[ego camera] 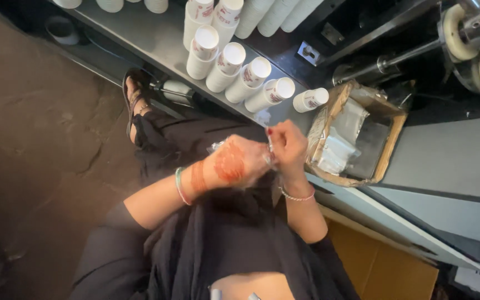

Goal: Packaging stacks of manufactured paper cups into clear plastic bags.

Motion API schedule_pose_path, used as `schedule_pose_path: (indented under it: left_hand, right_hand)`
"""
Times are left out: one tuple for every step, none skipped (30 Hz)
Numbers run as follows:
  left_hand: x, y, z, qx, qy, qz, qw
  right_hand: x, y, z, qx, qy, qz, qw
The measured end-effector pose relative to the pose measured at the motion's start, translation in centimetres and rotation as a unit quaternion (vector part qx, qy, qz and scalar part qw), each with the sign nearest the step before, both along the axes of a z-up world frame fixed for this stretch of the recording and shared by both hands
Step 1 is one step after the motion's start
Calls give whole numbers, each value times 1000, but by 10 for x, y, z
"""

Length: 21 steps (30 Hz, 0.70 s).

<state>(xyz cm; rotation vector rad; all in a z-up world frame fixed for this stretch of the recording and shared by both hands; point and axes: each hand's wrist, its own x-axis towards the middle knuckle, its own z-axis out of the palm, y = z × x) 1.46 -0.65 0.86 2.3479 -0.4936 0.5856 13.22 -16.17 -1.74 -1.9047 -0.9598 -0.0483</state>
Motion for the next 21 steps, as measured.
schedule_pose_path:
  left_hand:
    - [9, 5, -8, 0, -1, -4, 1000]
    - [16, 9, -16, -220, 54, -45, 973]
    - [23, 13, -24, -429, 105, -84, 893]
    - [32, 17, -18, -427, 105, -86, 894]
    - [42, 21, -11, -602, 151, -108, 776]
    - [51, 23, -5, -750, 192, -125, 621]
    - [61, 21, -11, -750, 194, -126, 620]
    - [71, 18, -18, -790, 180, -94, 578]
    - [81, 15, -25, -827, 166, -61, 534]
    - [83, 13, -33, -827, 167, -62, 533]
    - [85, 11, -42, -811, 180, 8, 557]
    - [87, 9, -50, -790, 192, 78, 577]
    - [82, 9, -61, -790, 193, 78, 577]
    - [77, 10, -72, -763, 209, 131, 598]
    - [71, 11, -83, -733, 224, 183, 616]
    - [70, 8, -113, -733, 225, 184, 615]
    - [68, 5, -143, -698, 239, 217, 639]
    - [67, 4, -172, -661, 250, 248, 663]
    - [65, 2, -178, -659, 249, 248, 665]
    - [63, -3, -183, -634, 231, 244, 697]
    - [60, -7, -188, -606, 213, 239, 728]
  right_hand:
    - [18, -4, 3, 0, -1, -4, 1000]
    - [35, -8, 6, 51, 209, 35, 976]
    - [51, -13, 9, 100, 409, 71, 904]
    - [57, -6, 31, 103, 408, 70, 904]
    - [64, 0, 53, 88, 337, 52, 936]
    - [70, 4, 74, 72, 267, 31, 961]
    - [85, 11, 70, 72, 267, 29, 961]
    - [99, 18, 66, 85, 253, 53, 962]
    - [114, 25, 62, 98, 239, 77, 963]
    - [115, 31, 42, 98, 239, 75, 963]
    - [120, 37, 24, 63, 214, 53, 973]
    - [128, 45, 10, 28, 189, 31, 981]
    - [128, 38, -25, -7, 164, 10, 986]
    - [128, 30, -60, -42, 137, -10, 990]
    - [129, 22, -93, -77, 110, -31, 991]
    - [123, 6, -117, -112, 85, -51, 989]
    - [119, -3, -139, -147, 60, -72, 985]
    - [124, 1, -163, -180, 32, -92, 979]
    - [110, 7, -140, -178, 32, -92, 979]
    - [96, 9, -115, -139, 55, -36, 988]
    - [81, 12, -91, -99, 77, 21, 992]
